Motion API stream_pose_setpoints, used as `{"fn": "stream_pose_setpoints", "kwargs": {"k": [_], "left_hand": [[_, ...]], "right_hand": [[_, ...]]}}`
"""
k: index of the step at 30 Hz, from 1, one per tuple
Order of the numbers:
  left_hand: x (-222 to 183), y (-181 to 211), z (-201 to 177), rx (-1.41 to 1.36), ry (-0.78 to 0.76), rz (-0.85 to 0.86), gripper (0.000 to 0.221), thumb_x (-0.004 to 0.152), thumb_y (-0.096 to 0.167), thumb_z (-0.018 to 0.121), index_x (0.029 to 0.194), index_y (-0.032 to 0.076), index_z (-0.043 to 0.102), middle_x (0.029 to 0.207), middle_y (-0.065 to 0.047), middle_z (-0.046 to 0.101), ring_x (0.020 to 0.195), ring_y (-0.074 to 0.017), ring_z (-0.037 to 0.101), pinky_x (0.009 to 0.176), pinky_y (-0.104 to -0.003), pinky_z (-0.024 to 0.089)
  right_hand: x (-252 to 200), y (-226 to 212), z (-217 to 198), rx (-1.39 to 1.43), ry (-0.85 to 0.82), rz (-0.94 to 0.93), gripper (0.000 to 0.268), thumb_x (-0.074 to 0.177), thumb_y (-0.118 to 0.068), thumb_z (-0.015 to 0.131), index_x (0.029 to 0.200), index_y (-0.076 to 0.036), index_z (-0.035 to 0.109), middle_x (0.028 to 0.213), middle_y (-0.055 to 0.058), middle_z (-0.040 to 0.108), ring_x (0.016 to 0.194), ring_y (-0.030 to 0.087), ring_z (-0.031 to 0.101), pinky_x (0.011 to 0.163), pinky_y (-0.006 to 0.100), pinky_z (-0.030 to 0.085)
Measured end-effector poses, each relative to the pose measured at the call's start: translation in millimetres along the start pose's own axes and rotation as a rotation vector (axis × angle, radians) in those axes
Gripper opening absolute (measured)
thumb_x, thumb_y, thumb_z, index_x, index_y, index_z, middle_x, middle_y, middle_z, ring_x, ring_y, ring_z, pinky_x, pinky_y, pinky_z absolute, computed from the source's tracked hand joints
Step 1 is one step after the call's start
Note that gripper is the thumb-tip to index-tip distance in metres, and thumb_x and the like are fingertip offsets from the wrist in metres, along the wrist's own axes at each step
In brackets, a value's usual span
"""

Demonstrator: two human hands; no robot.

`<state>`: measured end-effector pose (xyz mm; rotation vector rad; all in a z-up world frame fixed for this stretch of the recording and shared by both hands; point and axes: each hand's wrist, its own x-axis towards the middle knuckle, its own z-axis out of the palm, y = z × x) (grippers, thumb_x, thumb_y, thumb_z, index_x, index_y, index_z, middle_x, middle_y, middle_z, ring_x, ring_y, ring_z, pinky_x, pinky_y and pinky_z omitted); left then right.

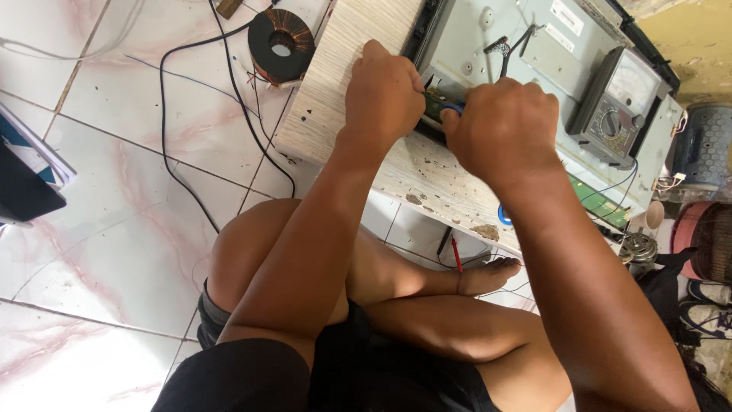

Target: The person sits on the floor repairing a television with its back cover removed. They use pliers on the circuit board, lift and reposition the chassis, brush dust from the board and metal panel with a brush, and use a screwdriver on the frame.

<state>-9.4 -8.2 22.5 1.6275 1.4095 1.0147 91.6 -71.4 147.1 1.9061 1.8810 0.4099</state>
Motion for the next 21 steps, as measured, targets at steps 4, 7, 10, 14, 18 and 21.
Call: {"fn": "stream_pose_setpoints", "kwargs": {"k": [4, 7, 10, 14, 18, 21], "left_hand": [[1, -6, 4, 0.01, -0.019, 0.008, 0.009, 0.073, 0.007, 0.079, 0.071, 0.015, 0.077, 0.112, -0.015, 0.052, 0.104, -0.0347, 0.058, 0.086, -0.043, 0.054], [-1, -4, 5, 0.012, 0.0, 0.026, 0.01, 0.072, 0.005, 0.078, 0.072, 0.015, 0.076, 0.114, -0.015, 0.052, 0.103, -0.036, 0.058, 0.087, -0.043, 0.054], [-1, -1, -1, -0.009, 0.03, 0.023, 0.008, 0.074, 0.005, 0.078, 0.072, 0.012, 0.074, 0.113, -0.016, 0.052, 0.104, -0.0361, 0.058, 0.086, -0.044, 0.054], [-1, -2, -1, -0.026, 0.017, 0.02, 0.009, 0.07, 0.005, 0.079, 0.07, 0.013, 0.074, 0.111, -0.016, 0.052, 0.103, -0.0368, 0.057, 0.086, -0.045, 0.053], [-1, -4, 7, 0.014, 0.035, 0.042, 0.009, 0.072, 0.004, 0.078, 0.071, 0.012, 0.075, 0.111, -0.015, 0.053, 0.105, -0.0363, 0.057, 0.086, -0.044, 0.054], [-1, -4, 7, 0.012, 0.032, 0.029, 0.009, 0.072, 0.004, 0.078, 0.071, 0.012, 0.075, 0.112, -0.013, 0.055, 0.106, -0.0357, 0.056, 0.088, -0.044, 0.053]], "right_hand": [[15, 9, -11, 0.128, -0.15, 0.011, 0.046, 0.098, -0.048, 0.063, 0.092, -0.006, 0.079, 0.09, 0.024, 0.073, 0.088, 0.042, 0.07, 0.081, 0.05, 0.053], [20, 21, -11, 0.276, -0.252, 0.018, 0.045, 0.096, -0.048, 0.062, 0.093, -0.006, 0.08, 0.09, 0.024, 0.072, 0.089, 0.045, 0.069, 0.084, 0.05, 0.052], [19, 28, -3, 0.414, -0.305, 0.056, 0.048, 0.097, -0.05, 0.062, 0.096, -0.005, 0.078, 0.089, 0.025, 0.071, 0.088, 0.046, 0.068, 0.084, 0.049, 0.052], [12, 23, 6, 0.505, -0.272, 0.049, 0.051, 0.102, -0.048, 0.057, 0.088, -0.002, 0.076, 0.082, 0.024, 0.072, 0.083, 0.044, 0.069, 0.083, 0.05, 0.052], [3, 21, 44, 0.404, -0.005, -0.172, 0.042, 0.108, -0.034, 0.055, 0.085, -0.002, 0.07, 0.083, 0.023, 0.07, 0.08, 0.046, 0.066, 0.078, 0.054, 0.052], [-8, 2, 38, 0.435, 0.087, -0.167, 0.029, 0.107, -0.026, 0.058, 0.097, 0.001, 0.06, 0.078, 0.025, 0.068, 0.076, 0.047, 0.067, 0.071, 0.054, 0.053]]}}
